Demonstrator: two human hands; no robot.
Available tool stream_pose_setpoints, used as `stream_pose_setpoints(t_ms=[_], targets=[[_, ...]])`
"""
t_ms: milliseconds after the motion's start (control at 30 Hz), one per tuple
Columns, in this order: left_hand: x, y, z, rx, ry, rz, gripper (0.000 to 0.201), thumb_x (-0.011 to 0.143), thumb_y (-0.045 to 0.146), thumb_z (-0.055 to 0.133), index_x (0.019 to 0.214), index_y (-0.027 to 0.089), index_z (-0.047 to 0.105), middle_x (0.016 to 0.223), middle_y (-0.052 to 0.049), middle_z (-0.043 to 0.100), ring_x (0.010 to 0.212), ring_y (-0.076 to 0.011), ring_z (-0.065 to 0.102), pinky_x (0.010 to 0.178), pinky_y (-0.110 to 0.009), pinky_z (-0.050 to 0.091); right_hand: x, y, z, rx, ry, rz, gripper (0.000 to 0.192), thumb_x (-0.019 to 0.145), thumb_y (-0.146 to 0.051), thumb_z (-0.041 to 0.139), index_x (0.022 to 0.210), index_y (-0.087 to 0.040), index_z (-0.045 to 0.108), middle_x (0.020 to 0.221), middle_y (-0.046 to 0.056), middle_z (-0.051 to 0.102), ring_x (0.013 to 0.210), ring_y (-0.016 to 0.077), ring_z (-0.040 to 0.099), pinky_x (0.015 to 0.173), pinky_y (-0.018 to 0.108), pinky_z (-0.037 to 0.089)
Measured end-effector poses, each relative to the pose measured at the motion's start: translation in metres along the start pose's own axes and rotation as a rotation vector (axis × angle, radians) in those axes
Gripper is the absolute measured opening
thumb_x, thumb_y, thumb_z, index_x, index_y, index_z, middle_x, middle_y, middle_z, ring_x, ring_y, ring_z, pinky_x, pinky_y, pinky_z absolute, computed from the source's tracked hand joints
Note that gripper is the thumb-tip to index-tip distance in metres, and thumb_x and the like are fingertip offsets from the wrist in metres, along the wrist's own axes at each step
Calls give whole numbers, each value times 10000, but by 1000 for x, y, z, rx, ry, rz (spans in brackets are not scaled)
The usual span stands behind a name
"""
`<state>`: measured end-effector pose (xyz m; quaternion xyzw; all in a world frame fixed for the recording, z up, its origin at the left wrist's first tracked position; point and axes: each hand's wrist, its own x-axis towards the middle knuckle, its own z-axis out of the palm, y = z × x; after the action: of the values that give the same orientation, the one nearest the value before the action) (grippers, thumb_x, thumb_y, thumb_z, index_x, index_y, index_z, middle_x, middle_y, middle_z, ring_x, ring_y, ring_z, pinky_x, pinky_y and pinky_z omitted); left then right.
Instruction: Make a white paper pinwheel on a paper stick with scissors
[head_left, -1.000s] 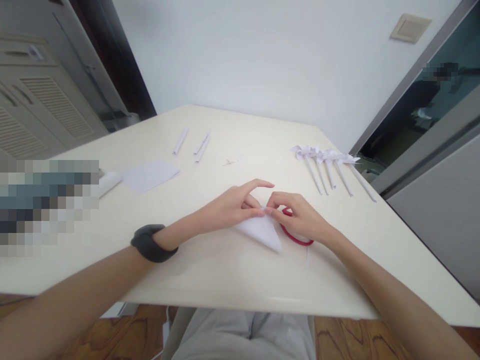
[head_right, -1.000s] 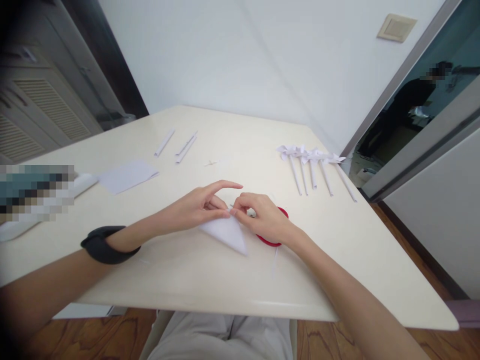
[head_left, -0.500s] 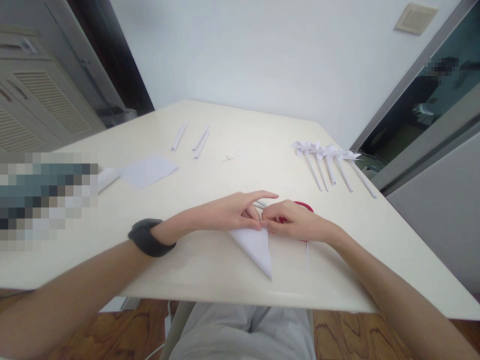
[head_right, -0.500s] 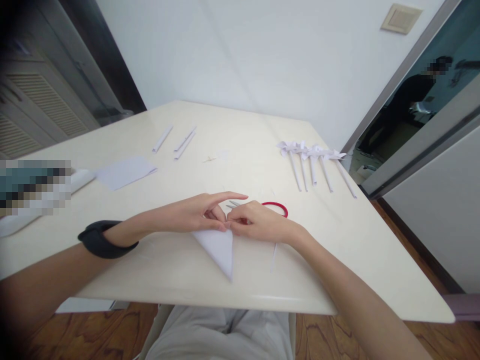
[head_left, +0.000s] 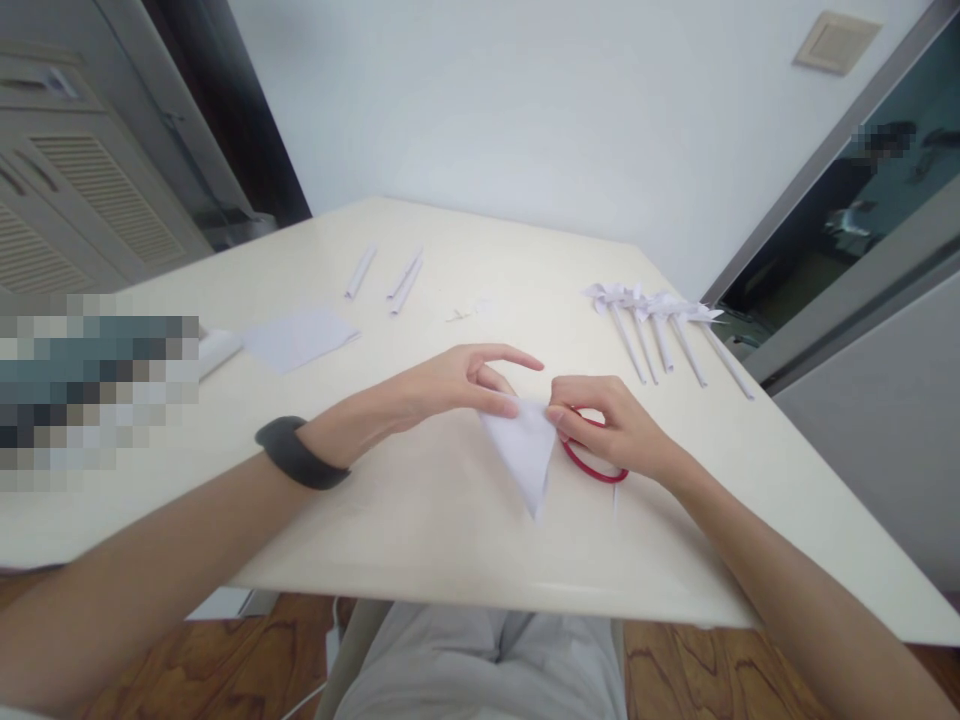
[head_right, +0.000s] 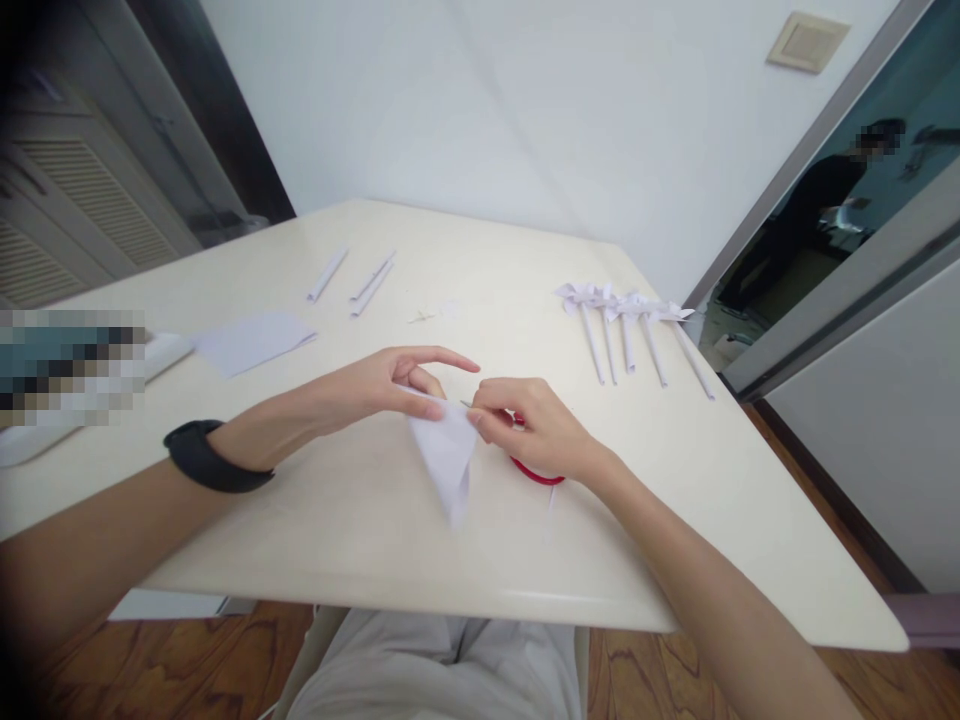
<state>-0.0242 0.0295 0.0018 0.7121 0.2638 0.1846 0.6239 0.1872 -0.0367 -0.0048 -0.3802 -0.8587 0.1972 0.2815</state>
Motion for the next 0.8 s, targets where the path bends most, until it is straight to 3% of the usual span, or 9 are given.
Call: stream_pose_setpoints(t_ms=[133, 333, 667, 800], targets=[[3, -3, 4, -192, 142, -27, 523, 683, 166, 731, 1176, 200, 560, 702, 37, 620, 656, -98, 548, 619, -210, 379, -1, -1, 2, -63, 114, -31, 288, 897, -210, 418, 609, -209, 412, 632, -5, 430, 588, 132, 416, 582, 277, 330], [4, -8, 7, -325, 231, 46, 539, 726, 196, 703, 1224, 190, 497, 793, 29, 580, 699, -88, 534, 680, -215, 414, -2, 0, 9, -141, 250, -102, 257, 881, -176, 420, 628, -220, 420, 618, 5, 411, 592, 152, 397, 585, 299, 324], [-4, 0, 34, -387, 144, 33, 524, 734, 197, 710, 1196, 164, 465, 820, 10, 577, 766, -111, 555, 715, -230, 431, 0, 0, 20, -199, 443, -258, 228, 827, -111, 467, 627, -202, 407, 595, -9, 361, 575, 137, 357, 546, 299, 284], [-5, 3, 36, -331, 178, 54, 493, 724, 208, 722, 1154, 186, 480, 819, 19, 567, 751, -107, 538, 693, -223, 419, 0, -1, 21, -189, 448, -273, 226, 819, -102, 481, 627, -197, 409, 597, -11, 358, 578, 132, 353, 546, 296, 278]])
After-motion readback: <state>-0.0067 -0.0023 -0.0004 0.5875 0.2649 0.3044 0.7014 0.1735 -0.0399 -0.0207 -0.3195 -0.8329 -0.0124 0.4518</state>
